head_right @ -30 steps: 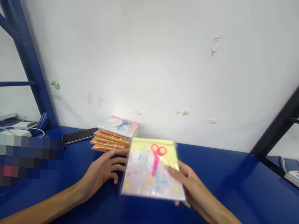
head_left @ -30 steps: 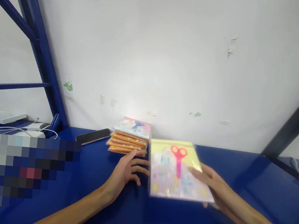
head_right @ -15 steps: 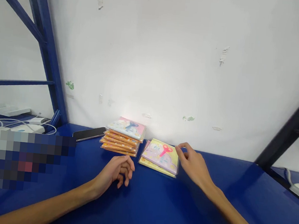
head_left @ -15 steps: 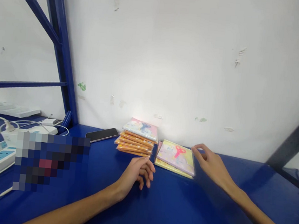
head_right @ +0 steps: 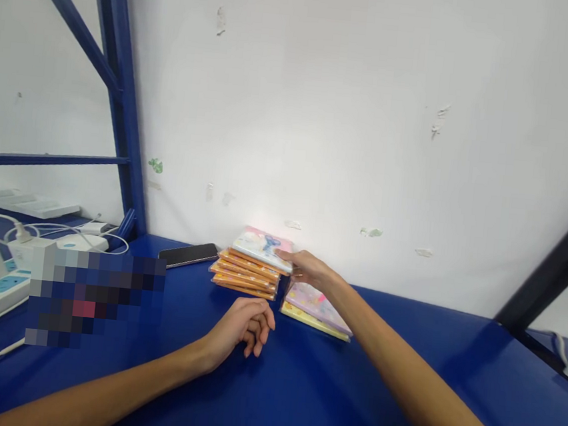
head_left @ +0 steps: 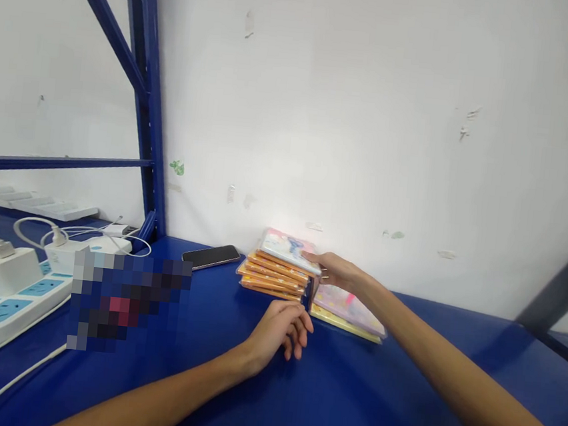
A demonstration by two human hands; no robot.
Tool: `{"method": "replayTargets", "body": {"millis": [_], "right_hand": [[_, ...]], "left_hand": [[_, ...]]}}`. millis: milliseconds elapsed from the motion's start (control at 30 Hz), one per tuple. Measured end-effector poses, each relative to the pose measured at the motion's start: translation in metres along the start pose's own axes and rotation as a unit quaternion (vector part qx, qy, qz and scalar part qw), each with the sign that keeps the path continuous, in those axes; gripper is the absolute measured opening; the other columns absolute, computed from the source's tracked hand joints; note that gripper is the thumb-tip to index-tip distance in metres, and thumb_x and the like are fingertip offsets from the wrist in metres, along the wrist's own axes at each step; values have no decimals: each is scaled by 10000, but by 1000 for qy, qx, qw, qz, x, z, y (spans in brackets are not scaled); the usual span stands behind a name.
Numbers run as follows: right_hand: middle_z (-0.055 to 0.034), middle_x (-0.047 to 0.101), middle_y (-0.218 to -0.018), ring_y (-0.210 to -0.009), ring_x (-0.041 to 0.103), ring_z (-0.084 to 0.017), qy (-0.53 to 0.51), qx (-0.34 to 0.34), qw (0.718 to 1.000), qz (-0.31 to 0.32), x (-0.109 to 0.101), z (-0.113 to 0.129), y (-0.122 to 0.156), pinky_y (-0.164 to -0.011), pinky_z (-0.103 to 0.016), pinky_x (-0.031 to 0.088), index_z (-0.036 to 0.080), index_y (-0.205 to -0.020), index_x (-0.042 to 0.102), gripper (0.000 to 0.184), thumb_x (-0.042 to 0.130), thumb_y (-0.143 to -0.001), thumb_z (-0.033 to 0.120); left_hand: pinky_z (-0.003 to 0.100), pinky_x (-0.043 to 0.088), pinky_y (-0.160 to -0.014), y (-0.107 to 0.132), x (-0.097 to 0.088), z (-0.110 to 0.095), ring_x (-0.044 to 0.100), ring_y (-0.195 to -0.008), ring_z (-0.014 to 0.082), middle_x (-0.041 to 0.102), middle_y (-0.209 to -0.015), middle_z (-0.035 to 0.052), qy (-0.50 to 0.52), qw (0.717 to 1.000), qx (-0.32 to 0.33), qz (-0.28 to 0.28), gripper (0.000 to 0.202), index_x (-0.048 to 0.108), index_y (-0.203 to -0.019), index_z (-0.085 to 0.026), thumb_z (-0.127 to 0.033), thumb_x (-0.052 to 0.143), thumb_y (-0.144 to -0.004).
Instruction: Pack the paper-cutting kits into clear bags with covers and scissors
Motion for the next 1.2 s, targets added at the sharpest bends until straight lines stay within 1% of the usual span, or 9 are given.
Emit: {"method": "replayTargets", "body": {"millis": [100, 200, 300, 367, 533, 733, 900, 1067, 1200], "right_hand": [[-40, 707, -875, -853, 657, -114, -39, 6, 999, -1, -11, -7, 11, -801, -197, 494, 89, -969, 683, 402, 511, -1001, 452], [-123, 733, -1029, -914, 693, -180, -74, 19, 996, -47, -40, -22, 29, -745, -218, 533, 98, -1097, 674, 360, 601, -964, 425], [-125, 722, -1174, -883, 707, -187, -129, 39, 982, -135, -77, -42, 60, -629, -207, 537, 185, -1295, 612, 473, 708, -888, 407], [-97, 730, -1179, -843, 710, -184, -171, 60, 971, -155, -88, -55, 83, -593, -209, 527, 246, -1385, 569, 567, 731, -864, 401], [-127, 761, -1054, -735, 723, -239, -199, 102, 973, -63, -63, -72, 122, -549, -281, 534, 201, -1420, 561, 693, 773, -797, 416], [-73, 747, -899, -515, 618, -149, -185, 109, 976, 27, -17, -85, 128, -386, -223, 393, 230, -1301, 647, 588, 766, -791, 497], [-47, 704, -925, -502, 545, -81, -175, 93, 979, 53, -11, -88, 128, -356, -156, 313, 228, -1353, 576, 601, 715, -855, 533], [-6, 650, -803, -466, 484, -50, -160, 99, 979, 75, -12, -90, 126, -334, -122, 310, 193, -1361, 547, 612, 704, -875, 531], [-11, 652, -809, -488, 521, -63, -121, 91, 984, 97, -14, -87, 121, -341, -130, 357, 179, -1344, 561, 604, 714, -865, 513]], "left_hand": [[193, 351, -390, 0, -2, 1, 545, -416, 106, 573, -559, 9, 10, 1000, -1, -2, 395, 623, -717, -144, -505, 499, -818], [189, 351, -376, -2, -6, 3, 550, -416, 109, 574, -572, 8, 23, 1000, -1, -12, 384, 611, -739, -148, -506, 495, -815], [183, 354, -360, -2, -9, 3, 564, -423, 115, 584, -632, -13, 35, 999, 4, -28, 348, 578, -893, -171, -508, 516, -834], [180, 365, -361, 2, -9, 0, 605, -461, 125, 622, -735, -2, 34, 999, 14, -34, 385, 542, -1054, -187, -525, 522, -872], [202, 430, -426, 15, 6, -17, 699, -672, 179, 654, -1005, 82, -49, 996, 74, -9, 561, 435, -1376, -208, -594, 427, -968], [286, 549, -739, 16, 15, -24, 701, -885, 204, 696, -1089, 55, -249, 961, 111, -43, 457, 577, -1317, -238, -366, 670, -889], [287, 501, -640, 10, 7, -22, 684, -694, 190, 766, -935, 43, -359, 922, 116, -85, 324, 679, -1218, -213, -352, 518, -973], [301, 504, -728, 12, 7, -22, 725, -815, 226, 790, -1056, 58, -404, 900, 150, -65, 360, 668, -1287, -240, -326, 476, -995], [300, 436, -665, 13, 2, -25, 656, -659, 209, 731, -767, 26, -426, 891, 139, -76, 384, 637, -1298, -208, -240, 410, -990]]}}
Point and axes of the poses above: each hand's wrist, its own y-axis away from the middle knuckle, its own x-axis out of the palm, z = x × y, the point moved 8 cm from there along -y, towards the middle knuckle
